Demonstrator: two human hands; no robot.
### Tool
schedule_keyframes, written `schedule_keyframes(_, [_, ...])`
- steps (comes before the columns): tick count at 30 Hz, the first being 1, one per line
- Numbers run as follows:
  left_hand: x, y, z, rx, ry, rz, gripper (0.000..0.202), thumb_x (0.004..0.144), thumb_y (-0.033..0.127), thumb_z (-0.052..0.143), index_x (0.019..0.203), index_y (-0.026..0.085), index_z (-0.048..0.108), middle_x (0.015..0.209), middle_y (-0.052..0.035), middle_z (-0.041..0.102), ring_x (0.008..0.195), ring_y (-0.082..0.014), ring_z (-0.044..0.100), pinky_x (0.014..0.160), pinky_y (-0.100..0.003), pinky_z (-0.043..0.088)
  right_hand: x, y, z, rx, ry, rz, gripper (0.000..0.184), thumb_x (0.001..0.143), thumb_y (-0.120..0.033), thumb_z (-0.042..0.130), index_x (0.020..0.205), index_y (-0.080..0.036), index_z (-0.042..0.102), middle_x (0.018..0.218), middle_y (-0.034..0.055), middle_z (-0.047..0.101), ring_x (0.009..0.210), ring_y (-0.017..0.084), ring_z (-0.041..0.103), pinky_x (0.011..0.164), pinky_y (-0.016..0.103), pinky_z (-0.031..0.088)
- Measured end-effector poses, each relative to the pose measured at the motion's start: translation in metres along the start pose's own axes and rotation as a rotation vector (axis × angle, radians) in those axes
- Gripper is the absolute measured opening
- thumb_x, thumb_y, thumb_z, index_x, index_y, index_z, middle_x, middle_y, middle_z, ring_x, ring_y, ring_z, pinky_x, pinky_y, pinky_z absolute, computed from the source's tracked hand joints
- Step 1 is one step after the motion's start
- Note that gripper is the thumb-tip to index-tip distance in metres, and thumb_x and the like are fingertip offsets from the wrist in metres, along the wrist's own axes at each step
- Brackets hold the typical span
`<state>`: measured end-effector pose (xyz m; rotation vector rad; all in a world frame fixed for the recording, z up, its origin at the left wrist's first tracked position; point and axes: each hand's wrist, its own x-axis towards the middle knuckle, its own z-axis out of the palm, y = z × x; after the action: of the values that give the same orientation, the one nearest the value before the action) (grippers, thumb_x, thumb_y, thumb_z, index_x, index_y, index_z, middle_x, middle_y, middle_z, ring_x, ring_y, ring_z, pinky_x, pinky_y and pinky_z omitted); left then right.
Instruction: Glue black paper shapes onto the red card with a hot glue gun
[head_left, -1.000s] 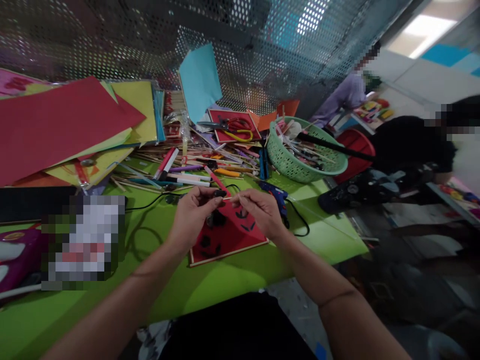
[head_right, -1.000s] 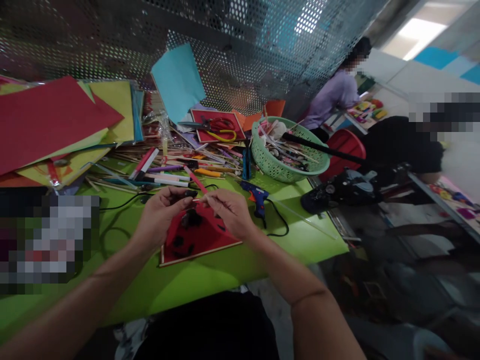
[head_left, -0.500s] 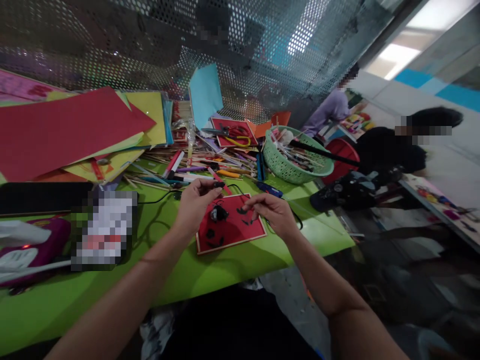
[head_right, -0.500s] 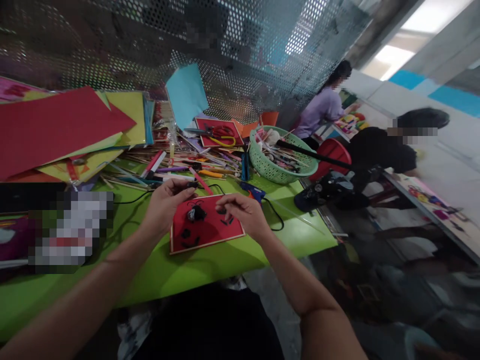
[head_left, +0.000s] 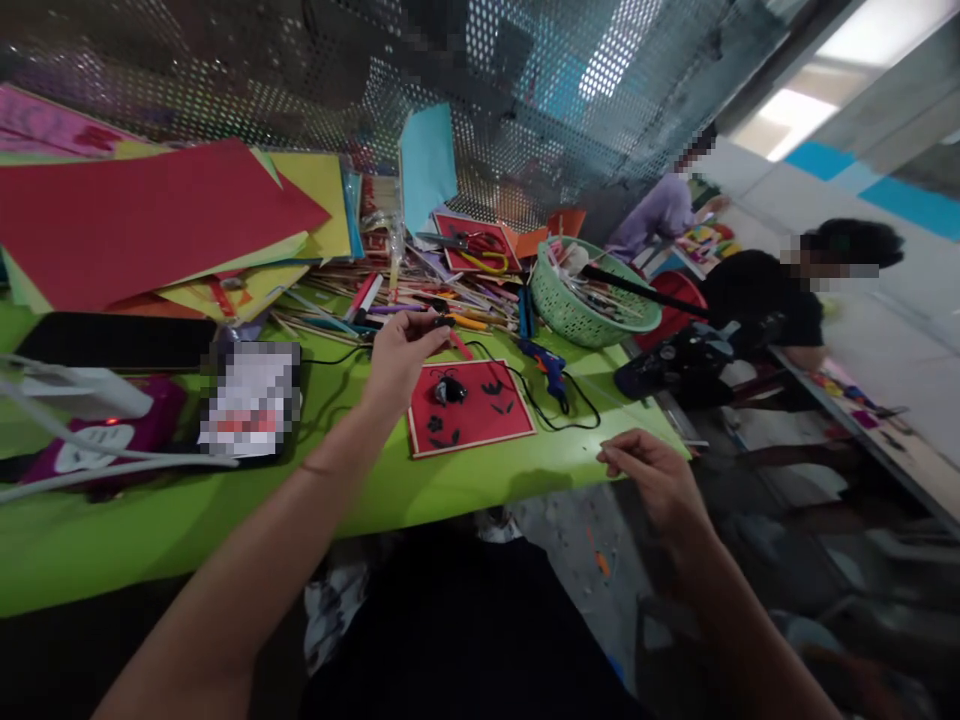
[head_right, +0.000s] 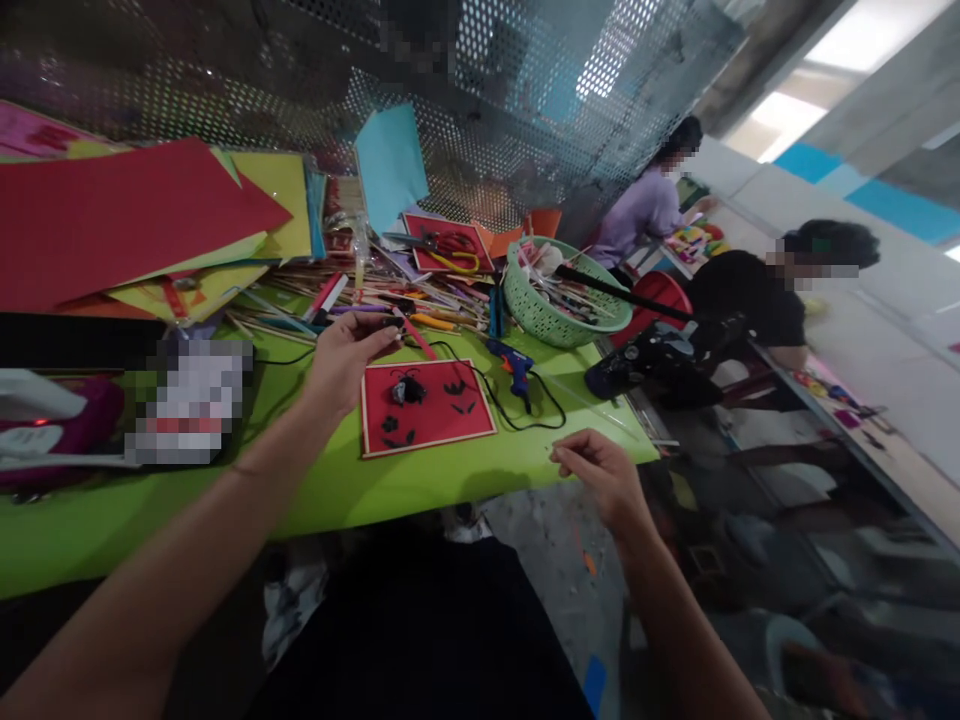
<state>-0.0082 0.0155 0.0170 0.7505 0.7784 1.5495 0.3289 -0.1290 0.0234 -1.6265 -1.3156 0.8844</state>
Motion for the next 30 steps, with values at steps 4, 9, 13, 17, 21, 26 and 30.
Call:
schedule_keyframes(4, [0.001,0.003,-0.001,-0.016,0.003,0.023,0.028,0.058,0.02,0.085,0.076,0.017,0.064,0.073,0.0022,0.068,0.065,-0.011,0.064,0.073,-0.03,0.057,-0.017,0.004,-0.012,-0.093,-0.018,0.084,0.031,0.077,-0.038,0.076,0.101,-0.02,0.073,0.077,0.0035,0.072,0.064,0.014,0.06,0.065,0.028,0.048])
schedule_keyframes(9, [-0.001,0.003,0.0,0.002,-0.004,0.01,0.025,0.061,0.017,0.082,0.079,0.016,0.063,0.073,0.0017,0.067,0.066,-0.0113,0.064,0.074,-0.03,0.056,-0.025,0.005,-0.012,-0.046,0.011,0.145,0.026,0.075,-0.041,0.073,0.086,-0.018,0.075,0.071,0.0036,0.067,0.06,0.015,0.058,0.059,0.028,0.045])
schedule_keyframes(13, [-0.002,0.004,0.001,-0.019,-0.022,-0.008,0.024,0.063,0.016,0.08,0.078,0.016,0.062,0.07,0.0022,0.067,0.064,-0.011,0.064,0.073,-0.03,0.056,-0.022,0.004,-0.005,-0.007,-0.004,0.165,0.03,0.073,-0.047,0.075,0.077,-0.018,0.072,0.07,0.0039,0.067,0.058,0.014,0.057,0.058,0.027,0.045])
schedule_keyframes(17, [-0.002,0.004,0.002,-0.038,-0.025,0.013,0.021,0.066,0.015,0.078,0.077,0.017,0.061,0.072,0.0022,0.065,0.064,-0.0109,0.062,0.07,-0.03,0.056,-0.018,0.004,0.001,-0.086,-0.012,0.148,0.032,0.074,-0.049,0.076,0.082,-0.019,0.072,0.066,0.0036,0.065,0.069,0.018,0.061,0.063,0.028,0.047])
schedule_keyframes(21, [-0.004,0.002,0.004,-0.043,-0.037,0.008,0.018,0.069,0.01,0.074,0.078,0.016,0.06,0.073,0.0015,0.063,0.065,-0.0101,0.061,0.07,-0.029,0.054,-0.012,0.005,0.004,-0.117,-0.044,0.192,0.039,0.071,-0.047,0.079,0.099,-0.021,0.074,0.073,0.0047,0.067,0.069,0.018,0.062,0.058,0.028,0.047])
schedule_keyframes(26, [-0.006,-0.004,0.007,-0.066,-0.076,-0.027,0.02,0.071,0.012,0.075,0.08,0.016,0.058,0.072,0.0021,0.061,0.062,-0.0099,0.06,0.067,-0.029,0.053,-0.005,-0.005,0.022,-0.032,-0.134,0.112,0.025,0.077,-0.047,0.072,0.083,-0.024,0.069,0.075,0.0061,0.063,0.061,0.02,0.056,0.055,0.033,0.048])
schedule_keyframes(30, [-0.009,-0.007,0.011,-0.12,-0.102,-0.027,0.02,0.071,0.012,0.075,0.08,0.017,0.058,0.073,0.0014,0.061,0.062,-0.0101,0.06,0.067,-0.03,0.054,0.0,-0.022,0.05,0.036,-0.181,0.065,0.019,0.084,-0.043,0.065,0.081,-0.024,0.066,0.078,0.0056,0.061,0.061,0.017,0.054,0.055,0.031,0.048])
